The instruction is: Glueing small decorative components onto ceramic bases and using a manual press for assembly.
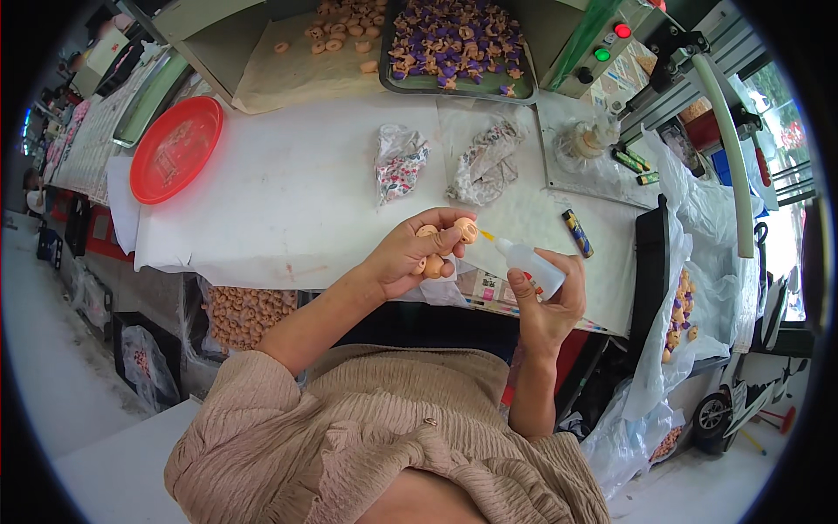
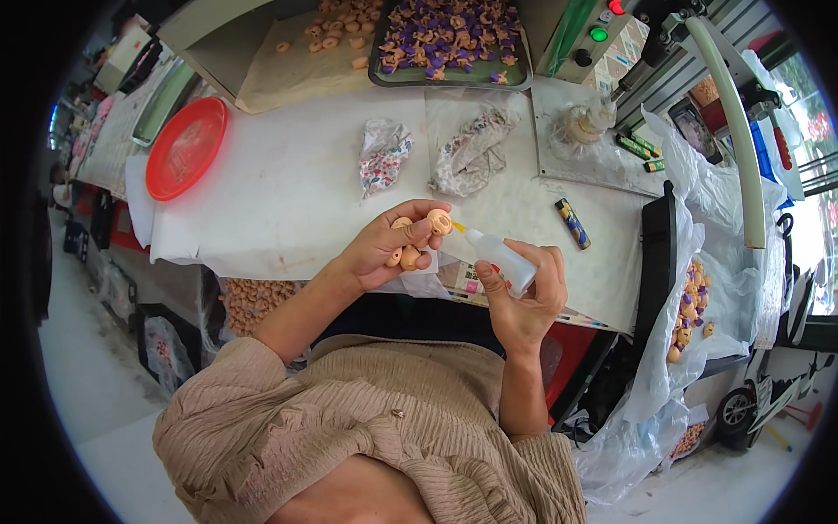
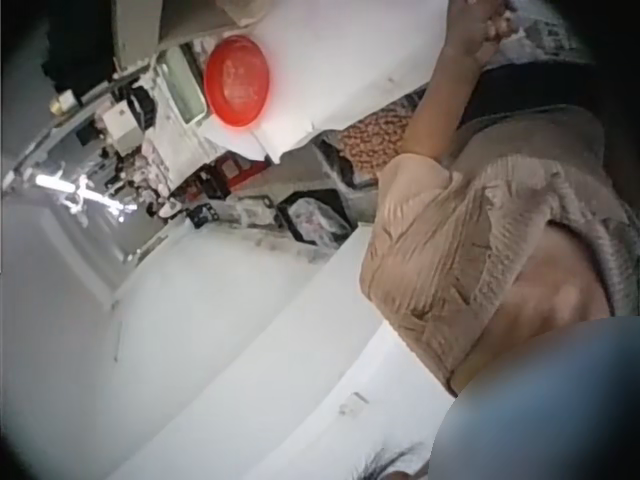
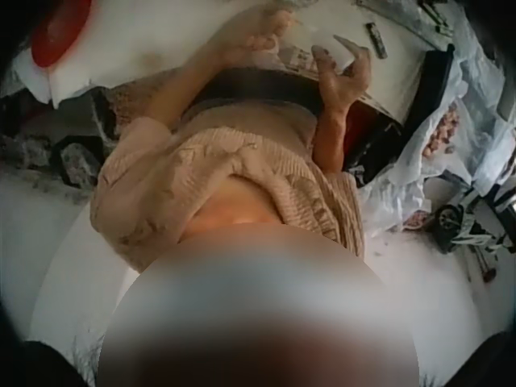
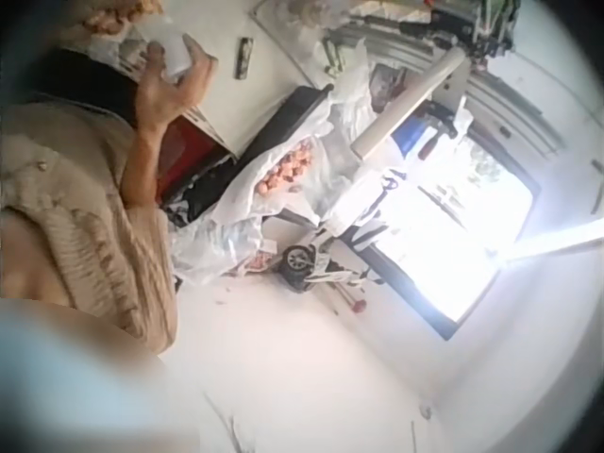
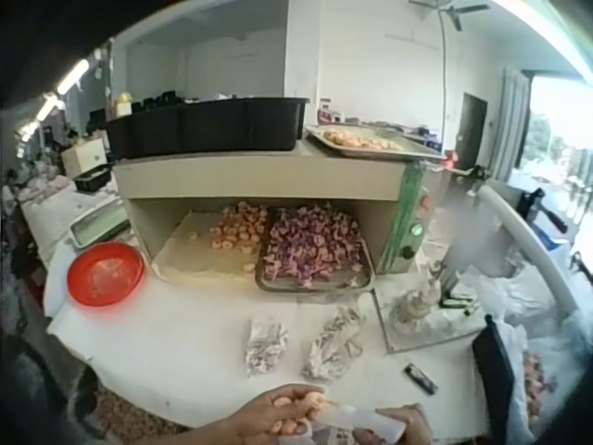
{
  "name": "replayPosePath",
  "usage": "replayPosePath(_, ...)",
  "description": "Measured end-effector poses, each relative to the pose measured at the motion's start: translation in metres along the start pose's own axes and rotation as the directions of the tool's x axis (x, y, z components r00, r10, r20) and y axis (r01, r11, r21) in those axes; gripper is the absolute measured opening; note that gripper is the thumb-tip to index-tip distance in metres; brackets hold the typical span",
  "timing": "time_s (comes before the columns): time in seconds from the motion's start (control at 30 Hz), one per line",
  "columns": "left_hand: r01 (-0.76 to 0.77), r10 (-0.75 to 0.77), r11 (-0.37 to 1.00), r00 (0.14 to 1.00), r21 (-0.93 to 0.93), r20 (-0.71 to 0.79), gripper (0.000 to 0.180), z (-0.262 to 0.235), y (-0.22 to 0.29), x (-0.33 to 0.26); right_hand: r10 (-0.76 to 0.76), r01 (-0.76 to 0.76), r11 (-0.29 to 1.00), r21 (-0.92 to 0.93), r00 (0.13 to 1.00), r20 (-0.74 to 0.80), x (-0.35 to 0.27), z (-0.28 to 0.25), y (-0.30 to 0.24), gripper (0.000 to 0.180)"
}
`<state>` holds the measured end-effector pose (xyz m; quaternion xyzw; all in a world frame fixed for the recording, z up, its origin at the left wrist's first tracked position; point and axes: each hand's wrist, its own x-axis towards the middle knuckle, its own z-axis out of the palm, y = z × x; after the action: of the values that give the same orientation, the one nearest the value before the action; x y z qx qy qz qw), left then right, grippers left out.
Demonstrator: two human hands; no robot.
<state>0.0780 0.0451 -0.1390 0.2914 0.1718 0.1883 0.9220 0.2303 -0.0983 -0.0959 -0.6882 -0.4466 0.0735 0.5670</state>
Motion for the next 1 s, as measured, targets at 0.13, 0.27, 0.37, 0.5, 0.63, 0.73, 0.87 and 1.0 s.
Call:
replayPosePath(0.13,-0.011,0.011,1.0,1.0,0.001,0.001,0.035,0.001,0.0,0.0,-0.048,0.048,0.998,-0.05,0.999,-0.013,0.001,-0.005,0.001,0.035)
replayPosePath(0.27,-0.012,0.012,1.0,1.0,-0.008,0.003,0.035,0.002,-0.002,0.001,-0.102,0.1,0.99,-0.097,0.995,-0.018,0.001,-0.009,0.002,0.036)
replayPosePath(0.37,-0.01,0.01,1.0,1.0,0.013,-0.012,0.036,0.004,-0.001,0.001,-0.104,0.103,0.991,-0.091,0.994,-0.012,0.001,-0.011,0.001,0.035)
replayPosePath(0.5,-0.009,0.009,1.0,1.0,0.006,-0.004,0.039,0.005,-0.003,0.002,-0.077,0.075,0.995,-0.064,0.997,-0.025,-0.001,-0.011,0.003,0.035)
replayPosePath(0.63,-0.011,0.011,1.0,1.0,0.013,-0.008,0.038,0.006,-0.003,0.002,-0.072,0.071,0.997,-0.028,0.997,-0.027,-0.001,-0.008,0.003,0.036)
replayPosePath(0.73,-0.004,0.005,1.0,1.0,0.018,-0.018,0.038,0.007,-0.002,0.002,-0.076,0.076,0.997,-0.014,0.997,-0.017,0.0,-0.006,0.002,0.036)
replayPosePath(0.87,-0.004,0.004,1.0,1.0,0.009,-0.012,0.038,0.005,-0.003,0.003,-0.07,0.07,0.997,-0.011,0.998,-0.001,0.0,-0.006,0.004,0.036)
replayPosePath(1.0,0.002,-0.002,1.0,1.0,0.014,-0.014,0.038,0.005,-0.003,0.004,-0.069,0.069,0.998,0.006,0.998,-0.004,0.0,-0.008,0.005,0.036)
